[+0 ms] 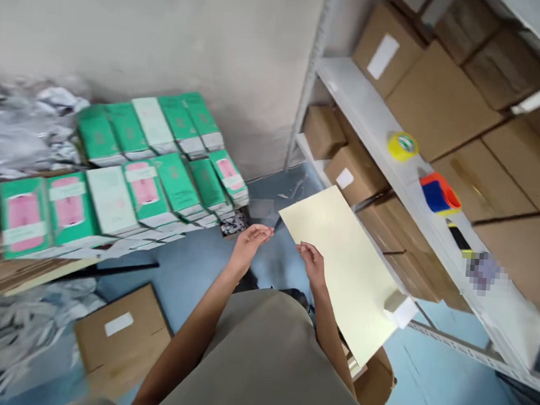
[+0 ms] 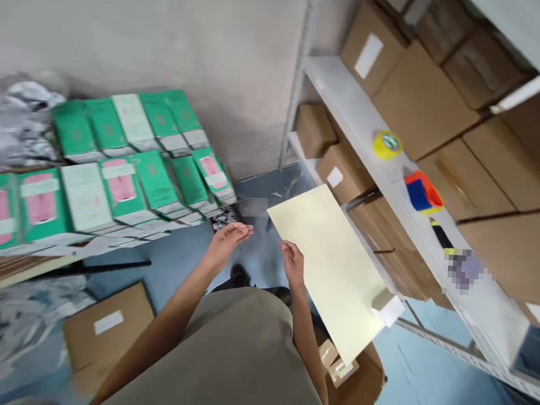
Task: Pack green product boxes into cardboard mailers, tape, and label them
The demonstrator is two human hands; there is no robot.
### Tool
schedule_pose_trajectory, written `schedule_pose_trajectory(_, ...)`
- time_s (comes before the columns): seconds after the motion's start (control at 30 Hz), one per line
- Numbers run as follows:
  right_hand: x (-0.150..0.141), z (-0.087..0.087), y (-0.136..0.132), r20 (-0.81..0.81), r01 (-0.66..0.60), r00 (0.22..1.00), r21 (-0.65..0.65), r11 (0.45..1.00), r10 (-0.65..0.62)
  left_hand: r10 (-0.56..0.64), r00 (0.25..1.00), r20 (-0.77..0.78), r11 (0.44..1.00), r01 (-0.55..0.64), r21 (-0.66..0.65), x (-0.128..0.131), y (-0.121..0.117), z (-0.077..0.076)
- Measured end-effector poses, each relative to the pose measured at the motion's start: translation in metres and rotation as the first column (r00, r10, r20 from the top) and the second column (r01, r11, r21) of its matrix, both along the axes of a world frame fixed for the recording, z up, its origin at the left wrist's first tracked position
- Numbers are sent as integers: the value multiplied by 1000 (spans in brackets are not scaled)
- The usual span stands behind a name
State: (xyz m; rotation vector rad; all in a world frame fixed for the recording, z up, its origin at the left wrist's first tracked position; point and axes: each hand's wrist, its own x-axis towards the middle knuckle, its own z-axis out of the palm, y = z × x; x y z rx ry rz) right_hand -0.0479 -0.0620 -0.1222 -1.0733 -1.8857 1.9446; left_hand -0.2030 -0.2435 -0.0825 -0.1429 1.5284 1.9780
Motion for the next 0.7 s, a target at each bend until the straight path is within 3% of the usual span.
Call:
schedule_pose_trajectory(0.2,-112,20,-56,2,-302,953,24,953,302,233,971,-55,971,-236,-39,-64,-87,10)
schedule_pose_trajectory(0.37,-202,29,-93,-43,-557,825,96,825,563,335,942,27,937,-331,-111,-83,-132,5)
schedule_pose_trajectory(0.47,-259,37,-126,17,-672,711,312,672,703,380,918,112,918,-360,-164,-84,-145,4)
schedule_pose_trajectory(0.57,-308,51,-167,162,-708,618,539,456,769,473,860,193,876,-437,-203,-81,-148,6)
schedule_pose_trajectory(0.7,-343,69,-206,413,-787,494,587,190,765,589,775,230,808,-553,-205,-77,-144,10)
